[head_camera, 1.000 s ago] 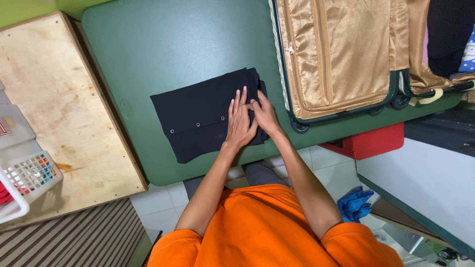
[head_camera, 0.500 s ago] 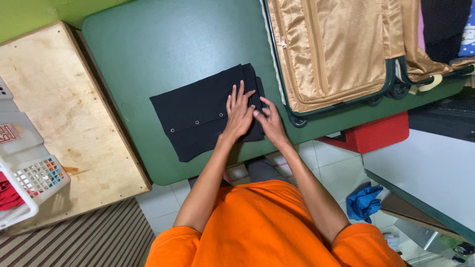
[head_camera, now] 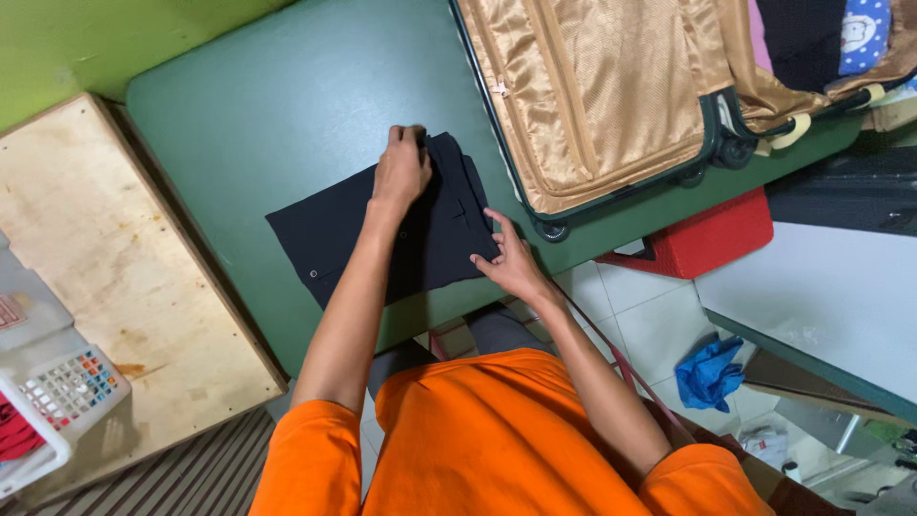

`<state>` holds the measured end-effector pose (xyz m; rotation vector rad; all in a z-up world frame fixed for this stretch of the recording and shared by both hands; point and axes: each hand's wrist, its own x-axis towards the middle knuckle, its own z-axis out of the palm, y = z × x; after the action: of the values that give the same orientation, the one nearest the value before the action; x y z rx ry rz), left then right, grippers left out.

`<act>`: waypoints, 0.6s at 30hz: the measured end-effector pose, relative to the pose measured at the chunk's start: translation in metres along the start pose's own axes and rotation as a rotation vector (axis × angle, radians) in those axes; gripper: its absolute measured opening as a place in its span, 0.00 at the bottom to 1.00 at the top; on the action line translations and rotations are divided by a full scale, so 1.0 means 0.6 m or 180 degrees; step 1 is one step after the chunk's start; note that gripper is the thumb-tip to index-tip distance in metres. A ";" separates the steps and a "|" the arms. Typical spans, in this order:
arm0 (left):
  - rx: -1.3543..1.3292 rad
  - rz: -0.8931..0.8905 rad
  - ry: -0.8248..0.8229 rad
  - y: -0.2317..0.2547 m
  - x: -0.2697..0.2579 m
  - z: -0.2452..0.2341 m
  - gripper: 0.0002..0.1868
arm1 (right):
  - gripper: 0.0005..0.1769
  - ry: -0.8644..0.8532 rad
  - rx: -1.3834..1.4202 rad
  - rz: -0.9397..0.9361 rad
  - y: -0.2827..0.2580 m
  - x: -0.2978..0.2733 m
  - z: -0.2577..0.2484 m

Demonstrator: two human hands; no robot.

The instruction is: The person folds a shirt by hand on a surface and places it into an open suitcase.

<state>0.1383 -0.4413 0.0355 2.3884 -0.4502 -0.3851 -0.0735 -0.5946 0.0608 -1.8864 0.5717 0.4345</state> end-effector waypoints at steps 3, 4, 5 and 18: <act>0.0151 -0.0115 -0.0126 0.005 0.011 -0.006 0.16 | 0.50 0.0189 0.0180 -0.0133 0.019 -0.001 0.003; 0.0156 -0.0109 -0.0141 0.010 0.011 -0.009 0.16 | 0.50 0.0195 0.0190 -0.0122 0.025 -0.002 0.006; 0.0151 -0.0157 -0.0141 0.015 0.012 -0.013 0.15 | 0.48 0.0222 0.0256 -0.0102 0.030 -0.001 0.007; -0.0865 -0.0389 0.0215 0.014 0.018 0.013 0.12 | 0.34 0.0773 -0.0295 -0.0206 0.041 -0.017 0.026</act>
<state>0.1430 -0.4561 0.0335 2.1615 -0.2066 -0.3922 -0.0965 -0.5860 0.0424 -2.0562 0.6576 0.1929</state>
